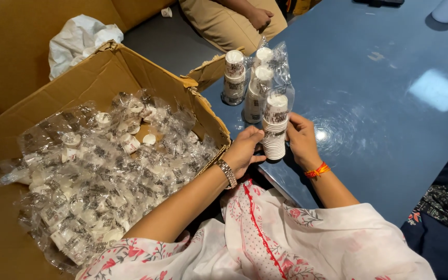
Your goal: The person organizes and stacks small white paper cups from a large cardboard box, occasionally placing stacks into clear plastic bags by hand.
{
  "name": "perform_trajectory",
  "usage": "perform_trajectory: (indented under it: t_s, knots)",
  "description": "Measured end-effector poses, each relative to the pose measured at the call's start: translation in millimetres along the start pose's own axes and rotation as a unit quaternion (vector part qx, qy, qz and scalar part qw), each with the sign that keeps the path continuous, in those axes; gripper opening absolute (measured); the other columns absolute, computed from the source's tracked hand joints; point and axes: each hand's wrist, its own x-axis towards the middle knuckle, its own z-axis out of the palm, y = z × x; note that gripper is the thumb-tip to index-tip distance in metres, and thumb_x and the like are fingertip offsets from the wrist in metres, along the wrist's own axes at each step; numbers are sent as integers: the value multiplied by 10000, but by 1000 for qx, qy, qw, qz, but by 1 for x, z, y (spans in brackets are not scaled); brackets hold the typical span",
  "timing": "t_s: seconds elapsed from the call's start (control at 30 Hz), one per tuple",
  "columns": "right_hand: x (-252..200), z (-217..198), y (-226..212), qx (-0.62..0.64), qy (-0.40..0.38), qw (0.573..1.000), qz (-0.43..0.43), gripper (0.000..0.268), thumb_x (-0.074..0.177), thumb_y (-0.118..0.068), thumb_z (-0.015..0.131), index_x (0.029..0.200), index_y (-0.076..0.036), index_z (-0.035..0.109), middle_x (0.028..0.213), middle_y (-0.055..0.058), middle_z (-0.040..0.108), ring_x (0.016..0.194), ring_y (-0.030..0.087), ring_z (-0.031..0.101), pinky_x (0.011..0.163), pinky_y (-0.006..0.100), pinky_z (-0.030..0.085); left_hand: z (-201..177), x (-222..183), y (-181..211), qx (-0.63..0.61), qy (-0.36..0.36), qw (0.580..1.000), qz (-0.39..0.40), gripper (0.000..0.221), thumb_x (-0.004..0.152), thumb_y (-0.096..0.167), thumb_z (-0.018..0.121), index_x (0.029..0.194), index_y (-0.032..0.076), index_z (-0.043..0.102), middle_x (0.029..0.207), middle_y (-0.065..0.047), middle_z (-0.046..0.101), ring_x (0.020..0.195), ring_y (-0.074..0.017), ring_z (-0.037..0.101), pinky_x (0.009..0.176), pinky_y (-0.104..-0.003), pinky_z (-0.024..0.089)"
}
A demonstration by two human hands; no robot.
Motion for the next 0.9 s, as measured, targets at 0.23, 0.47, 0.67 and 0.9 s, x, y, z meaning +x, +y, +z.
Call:
perform_trajectory:
  t_s: [0.23, 0.47, 0.67, 0.9]
  knots:
    - [-7, 2, -7, 14, 41, 998, -55, 199, 1053, -54, 578, 1186, 8, 713, 925, -17, 692, 733, 32, 530, 649, 204, 428, 5, -7, 4, -84, -4, 995, 62, 152, 1034, 256, 530, 1100, 121, 554, 1180, -8, 627, 1140, -167, 591, 979, -492, 508]
    - [-6, 2, -21, 5, 46, 991, -125, 165, 1067, -38, 582, 1164, 23, 701, 1063, 25, 730, 962, 87, 658, 885, 246, 533, -2, -1, -2, -91, -38, 995, 14, 119, 996, 194, 587, 1082, 112, 584, 1120, -6, 639, 1087, -148, 616, 990, -428, 528]
    - [-5, -5, -21, 18, 36, 992, -123, 200, 1053, -92, 627, 1199, 33, 685, 1135, 67, 727, 1030, 127, 674, 928, 292, 546, -4, 4, -2, -138, -50, 987, 72, 77, 1001, 186, 638, 1036, 117, 636, 1010, 31, 641, 996, -108, 603, 941, -334, 517]
    - [-9, 0, -16, 146, -57, 986, -56, 432, 1004, -274, 628, 1300, 40, 619, 1286, 174, 678, 1122, 223, 678, 990, 362, 561, -1, -5, 6, -136, -80, 975, 159, 95, 1016, 192, 666, 1020, 97, 658, 968, 36, 648, 898, -58, 562, 864, -232, 451]
